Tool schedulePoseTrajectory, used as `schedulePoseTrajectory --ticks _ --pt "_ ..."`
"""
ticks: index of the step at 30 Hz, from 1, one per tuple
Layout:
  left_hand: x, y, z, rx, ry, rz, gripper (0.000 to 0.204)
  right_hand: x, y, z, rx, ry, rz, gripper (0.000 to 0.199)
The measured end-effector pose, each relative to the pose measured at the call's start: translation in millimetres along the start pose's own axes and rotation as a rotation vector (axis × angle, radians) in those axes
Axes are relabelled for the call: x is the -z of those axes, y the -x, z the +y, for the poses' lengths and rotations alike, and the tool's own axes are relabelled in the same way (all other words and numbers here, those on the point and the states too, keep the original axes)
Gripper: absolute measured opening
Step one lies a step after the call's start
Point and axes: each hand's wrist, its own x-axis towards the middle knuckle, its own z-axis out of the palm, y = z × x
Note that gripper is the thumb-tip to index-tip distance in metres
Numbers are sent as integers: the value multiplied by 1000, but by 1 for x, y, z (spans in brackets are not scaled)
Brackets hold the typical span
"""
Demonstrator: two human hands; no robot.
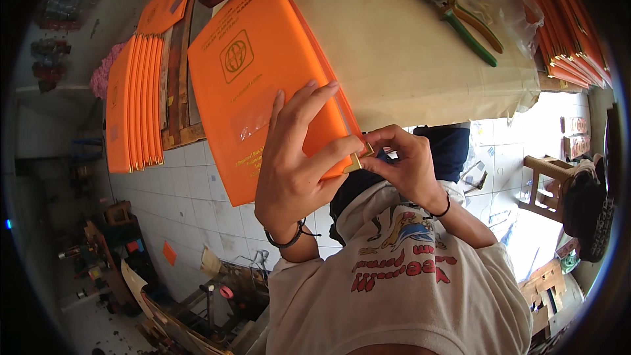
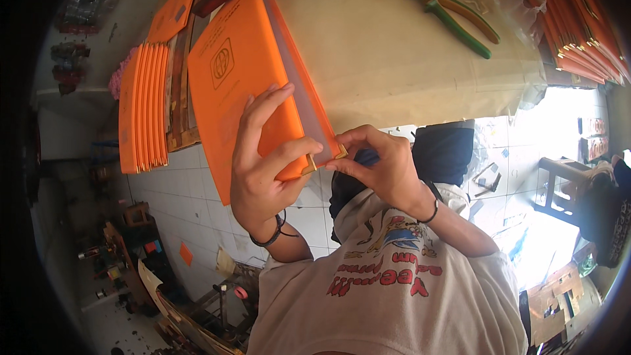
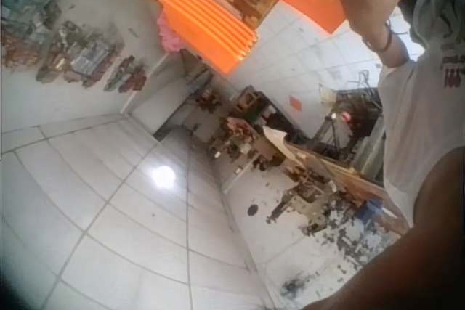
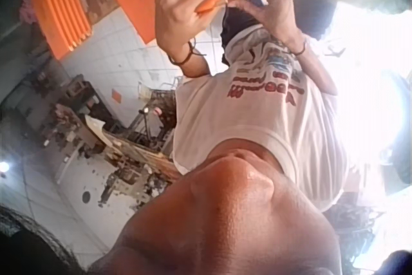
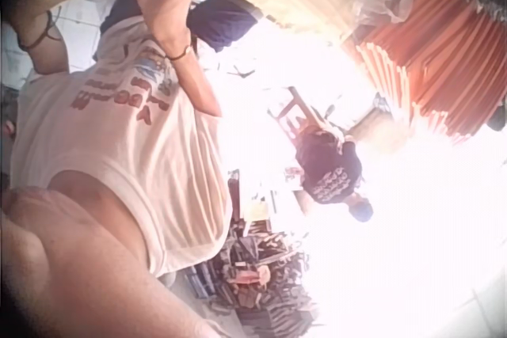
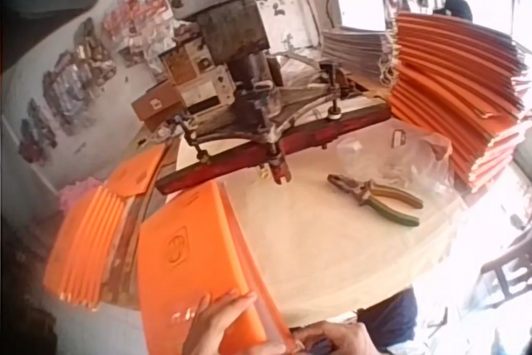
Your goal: The person attaches metal corner protectors to orange folders using pliers to crimp the metal onto the edges and corners of the plastic covers.
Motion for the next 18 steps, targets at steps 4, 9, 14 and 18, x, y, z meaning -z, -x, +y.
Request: schedulePoseTrajectory --ticks 4,9,14,18 --pt "0 -1 0 -7 7 8 29 -5 1 7 -63 -108 15 35" --pt "-2 0 -1 -15 22 23 25 -10 3 7 -180 -302 28 35" --pt "-3 -1 -1 -22 52 34 22 -11 4 3 -149 -288 37 34" --pt "-4 0 -2 -24 39 22 22 -13 7 2 -117 -179 62 34"
